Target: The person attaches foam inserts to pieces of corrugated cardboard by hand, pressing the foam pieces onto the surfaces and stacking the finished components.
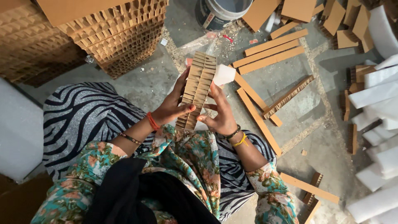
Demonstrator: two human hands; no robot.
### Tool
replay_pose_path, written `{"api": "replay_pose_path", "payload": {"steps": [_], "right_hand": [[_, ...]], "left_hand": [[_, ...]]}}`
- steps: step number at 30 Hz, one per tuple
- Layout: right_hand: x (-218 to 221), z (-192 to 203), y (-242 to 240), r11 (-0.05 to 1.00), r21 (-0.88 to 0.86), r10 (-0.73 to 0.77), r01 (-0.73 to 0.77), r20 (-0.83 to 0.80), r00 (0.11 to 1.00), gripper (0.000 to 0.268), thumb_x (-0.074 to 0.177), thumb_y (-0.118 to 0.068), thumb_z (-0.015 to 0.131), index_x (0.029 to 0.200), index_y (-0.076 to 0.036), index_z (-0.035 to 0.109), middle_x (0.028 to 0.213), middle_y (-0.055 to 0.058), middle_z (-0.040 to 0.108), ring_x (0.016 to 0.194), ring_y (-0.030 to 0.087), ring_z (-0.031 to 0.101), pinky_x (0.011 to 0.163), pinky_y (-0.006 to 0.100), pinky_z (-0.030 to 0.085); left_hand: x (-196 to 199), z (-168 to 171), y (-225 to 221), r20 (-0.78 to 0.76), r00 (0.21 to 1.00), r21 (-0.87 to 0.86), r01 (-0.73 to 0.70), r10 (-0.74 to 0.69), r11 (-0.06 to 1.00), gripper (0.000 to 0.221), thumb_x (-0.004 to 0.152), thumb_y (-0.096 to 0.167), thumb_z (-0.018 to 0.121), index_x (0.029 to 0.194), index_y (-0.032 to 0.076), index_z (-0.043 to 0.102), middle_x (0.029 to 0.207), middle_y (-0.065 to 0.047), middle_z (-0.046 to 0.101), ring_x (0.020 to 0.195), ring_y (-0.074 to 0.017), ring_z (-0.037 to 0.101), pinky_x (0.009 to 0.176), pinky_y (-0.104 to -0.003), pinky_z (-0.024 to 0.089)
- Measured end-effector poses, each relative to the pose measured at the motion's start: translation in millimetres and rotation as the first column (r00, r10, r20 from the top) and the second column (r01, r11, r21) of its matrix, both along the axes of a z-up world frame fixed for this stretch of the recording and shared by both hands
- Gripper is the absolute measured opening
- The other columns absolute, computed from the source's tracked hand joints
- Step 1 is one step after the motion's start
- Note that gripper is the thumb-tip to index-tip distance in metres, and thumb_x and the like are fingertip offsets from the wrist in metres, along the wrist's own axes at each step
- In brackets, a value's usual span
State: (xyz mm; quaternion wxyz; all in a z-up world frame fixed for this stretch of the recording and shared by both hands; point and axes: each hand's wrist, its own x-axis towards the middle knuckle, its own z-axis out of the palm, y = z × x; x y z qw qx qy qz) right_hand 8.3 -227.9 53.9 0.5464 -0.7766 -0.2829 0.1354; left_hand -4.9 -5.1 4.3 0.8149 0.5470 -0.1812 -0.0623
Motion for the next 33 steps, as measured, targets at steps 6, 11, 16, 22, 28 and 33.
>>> {"api": "replay_pose_path", "payload": {"steps": [6, 11, 16, 22, 28, 33], "right_hand": [[1, -1, -1, 1.0, -0.021, -0.016, 0.016, 0.002, 1.0, 0.114, 0.08, -0.024, 0.092, 0.167, -0.019, 0.02, 0.168, 0.016, 0.029, 0.147, 0.034, 0.048, 0.102, 0.042, 0.063], [-1, -6, -4, 1.0, -0.017, -0.001, 0.001, -0.001, 1.0, 0.114, 0.081, -0.025, 0.091, 0.168, -0.018, 0.019, 0.168, 0.016, 0.027, 0.148, 0.034, 0.047, 0.102, 0.044, 0.06], [-3, -9, -3, 1.0, -0.012, 0.003, -0.003, 0.02, 1.0, 0.112, 0.084, -0.028, 0.089, 0.168, -0.018, 0.017, 0.169, 0.017, 0.025, 0.15, 0.035, 0.045, 0.102, 0.044, 0.06], [-4, -12, -2, 1.0, -0.023, 0.007, -0.007, 0.004, 1.0, 0.11, 0.086, -0.035, 0.087, 0.167, -0.016, 0.016, 0.168, 0.017, 0.026, 0.148, 0.035, 0.047, 0.1, 0.043, 0.059], [-7, -23, -3, 1.0, -0.016, 0.004, -0.005, -0.051, 0.999, 0.112, 0.089, -0.041, 0.083, 0.168, -0.01, 0.01, 0.17, 0.018, 0.022, 0.15, 0.035, 0.045, 0.103, 0.043, 0.062], [-9, -30, -2, 1.0, 0.005, 0.007, -0.006, -0.098, 0.995, 0.111, 0.093, -0.045, 0.08, 0.169, -0.011, 0.007, 0.17, 0.018, 0.021, 0.149, 0.034, 0.045, 0.105, 0.042, 0.061]], "left_hand": [[0, 1, 2, 0.008, 1.0, 0.073, -0.023, 0.023, 0.997, 0.121, 0.09, 0.063, 0.073, 0.17, 0.007, 0.0, 0.178, -0.016, 0.009, 0.166, -0.0316, 0.015, 0.132, -0.044, 0.025], [-2, 0, 2, -0.027, 1.0, 0.062, -0.005, 0.007, 0.998, 0.126, 0.086, 0.064, 0.076, 0.168, 0.008, 0.0, 0.175, -0.017, 0.013, 0.162, -0.0332, 0.024, 0.126, -0.046, 0.034], [-3, 2, 3, -0.041, 0.999, 0.056, 0.014, -0.012, 0.998, 0.125, 0.087, 0.063, 0.077, 0.169, 0.009, -0.001, 0.175, -0.017, 0.015, 0.161, -0.033, 0.026, 0.126, -0.045, 0.034], [-3, 6, 4, -0.035, 0.999, 0.062, 0.022, -0.02, 0.998, 0.123, 0.086, 0.061, 0.077, 0.168, 0.009, 0.0, 0.175, -0.016, 0.014, 0.159, -0.032, 0.028, 0.124, -0.044, 0.037], [-4, 3, 3, 0.021, 1.0, -0.014, 0.0, 0.0, 1.0, 0.111, 0.094, 0.049, 0.077, 0.169, 0.008, 0.006, 0.177, -0.016, 0.006, 0.164, -0.0312, 0.017, 0.132, -0.044, 0.024], [-3, -4, 2, 0.123, 0.991, 0.102, -0.067, 0.054, 0.993, 0.103, 0.1, 0.042, 0.073, 0.171, 0.008, 0.006, 0.18, -0.016, 0.006, 0.168, -0.0295, 0.006, 0.136, -0.044, 0.013]]}}
